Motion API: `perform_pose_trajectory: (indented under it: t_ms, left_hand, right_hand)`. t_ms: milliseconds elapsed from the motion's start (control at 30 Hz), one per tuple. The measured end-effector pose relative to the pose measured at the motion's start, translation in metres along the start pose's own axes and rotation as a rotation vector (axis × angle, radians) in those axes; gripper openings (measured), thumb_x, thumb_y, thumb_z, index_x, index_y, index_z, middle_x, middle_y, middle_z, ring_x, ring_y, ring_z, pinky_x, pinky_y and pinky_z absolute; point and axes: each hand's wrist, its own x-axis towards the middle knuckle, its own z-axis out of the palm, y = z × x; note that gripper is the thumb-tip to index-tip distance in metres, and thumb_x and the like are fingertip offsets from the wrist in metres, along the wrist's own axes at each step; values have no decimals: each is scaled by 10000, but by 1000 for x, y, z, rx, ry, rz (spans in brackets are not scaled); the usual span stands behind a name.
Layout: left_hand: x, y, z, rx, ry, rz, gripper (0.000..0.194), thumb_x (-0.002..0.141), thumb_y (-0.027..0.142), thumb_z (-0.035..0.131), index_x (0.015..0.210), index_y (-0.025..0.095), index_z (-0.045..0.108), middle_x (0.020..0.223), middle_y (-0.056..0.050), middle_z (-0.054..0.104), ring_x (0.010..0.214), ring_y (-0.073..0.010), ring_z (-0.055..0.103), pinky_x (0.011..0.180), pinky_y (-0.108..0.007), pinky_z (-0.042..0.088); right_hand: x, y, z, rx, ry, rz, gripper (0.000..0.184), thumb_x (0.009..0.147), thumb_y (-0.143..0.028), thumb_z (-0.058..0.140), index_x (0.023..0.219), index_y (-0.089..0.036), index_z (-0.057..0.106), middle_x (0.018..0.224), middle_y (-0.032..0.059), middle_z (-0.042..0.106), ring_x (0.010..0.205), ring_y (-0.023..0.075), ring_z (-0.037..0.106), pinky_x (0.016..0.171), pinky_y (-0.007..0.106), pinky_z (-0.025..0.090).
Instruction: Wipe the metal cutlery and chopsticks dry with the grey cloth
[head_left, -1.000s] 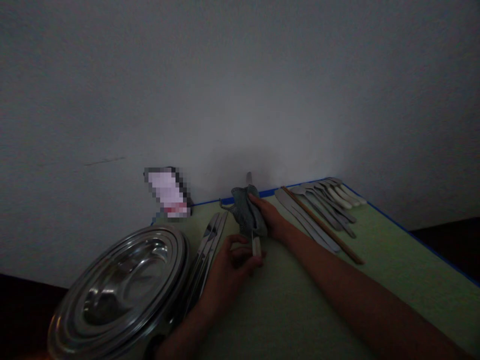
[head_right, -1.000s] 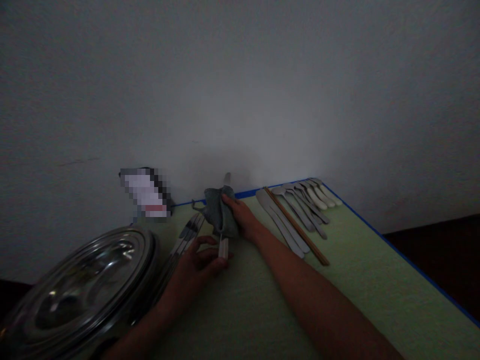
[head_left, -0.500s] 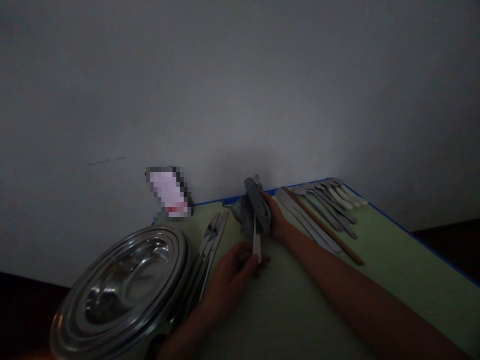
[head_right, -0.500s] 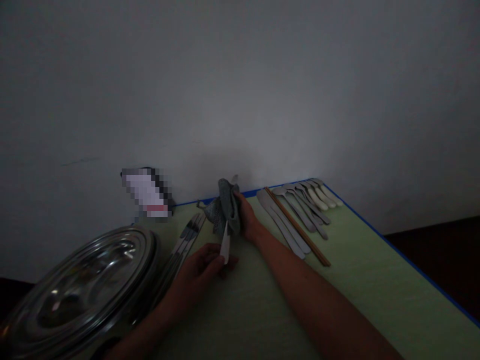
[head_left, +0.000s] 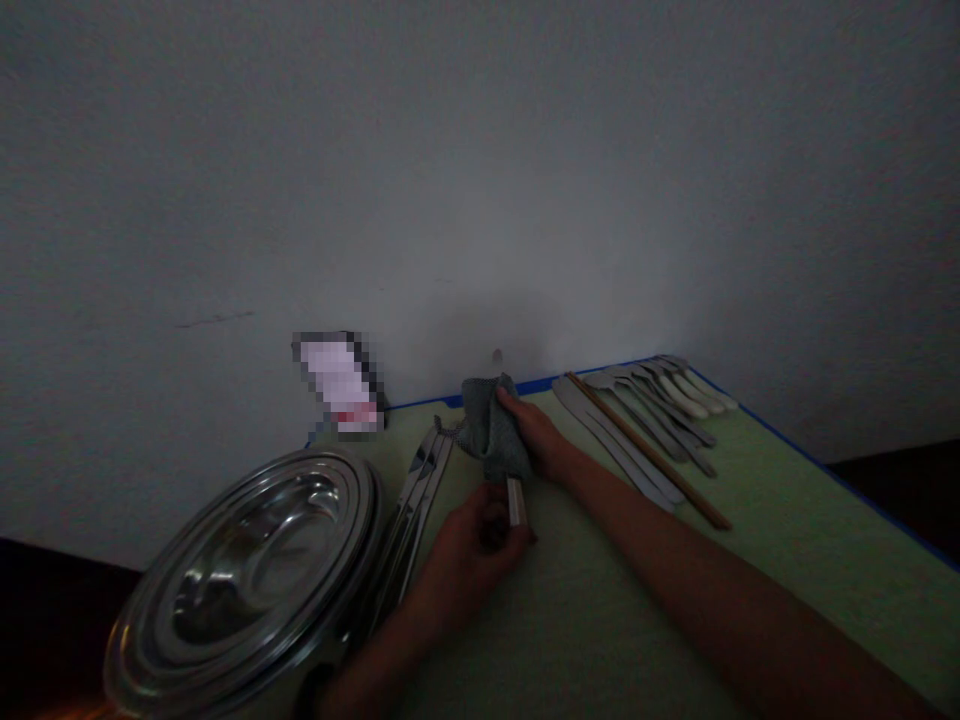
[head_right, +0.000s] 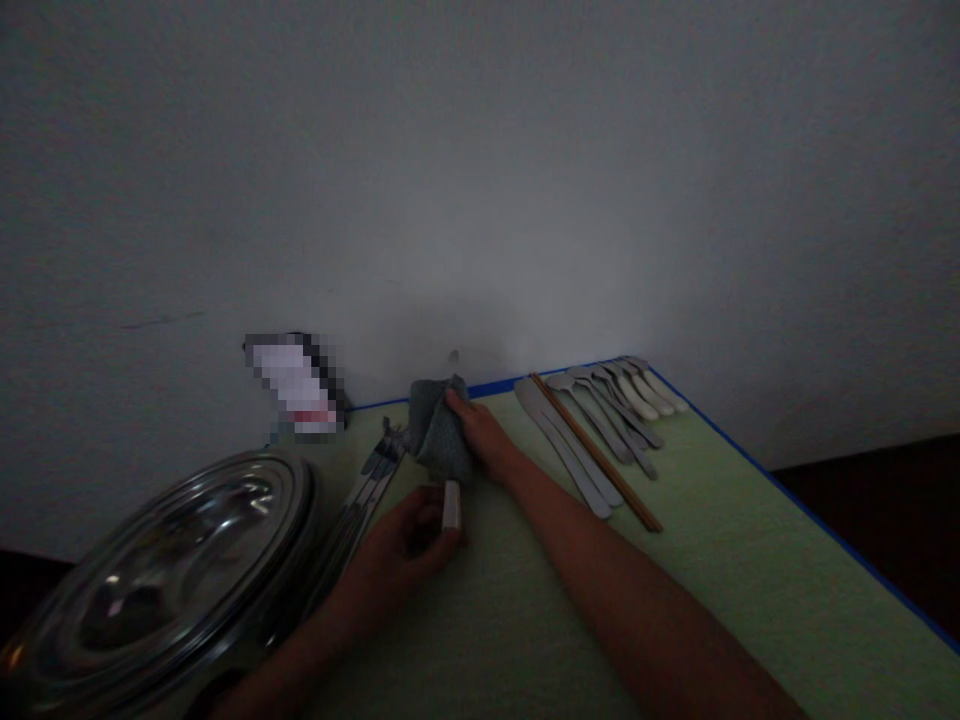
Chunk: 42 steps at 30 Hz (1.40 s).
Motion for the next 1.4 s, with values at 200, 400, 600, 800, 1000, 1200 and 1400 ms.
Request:
perform_pose_trajectory:
  t_ms: [200,400,600,800,1000,1200,1400]
  left_hand:
    - [-3,4,-2,-42,-76,15,219,760,168,514,978,157,523,951,-71,666,855,-197,637,711,-284,502]
    - [-3,4,-2,-3,-91,25,159,787,180,503,942,153,521,879,-55,668,812,-175,632,700,-263,486]
    - [-2,0,-1,4,-63,44,149,787,203,508,932,172,523,829,-24,651,780,-170,613,689,-264,471]
    - [-3,1,-2,93,69,-45,393,868,425,387,593,187,535,605,-9,585,626,-180,567,599,-276,422]
    - [-2,2,-3,217,118,-62,487,889,487,288,564,198,508,552,-10,563,583,-181,556,602,-284,423]
    - [-1,5,3,311,82,17,262,888,390,330,860,184,488,665,-10,597,624,-178,572,604,-263,417]
    - [-4,8,6,454,-24,13,204,892,333,338,743,212,406,635,-8,567,586,-162,559,550,-245,372]
  right_hand:
    - [1,-3,1,148,47,40,333,813,-463,514,847,-150,624,737,81,695,735,202,666,662,316,531]
    - [1,-2,-1,40,202,-63,347,782,-482,518,782,-153,626,695,65,676,710,203,645,611,295,498]
    - [-12,5,12,-428,308,-413,351,702,-506,581,662,-158,610,697,43,647,711,195,596,639,285,432]
    - [-28,9,24,-444,45,-415,405,680,-446,641,976,-176,579,966,54,662,882,185,601,782,285,453]
    - [-25,11,23,-528,60,-415,313,739,-457,568,823,-160,618,820,40,661,780,175,594,716,283,441]
    - [-14,12,16,-355,200,-354,319,702,-463,591,672,-147,625,666,12,631,683,165,577,645,265,418]
    - [4,12,-3,-163,313,-332,378,698,-519,567,748,-148,617,669,23,647,720,184,612,642,273,454]
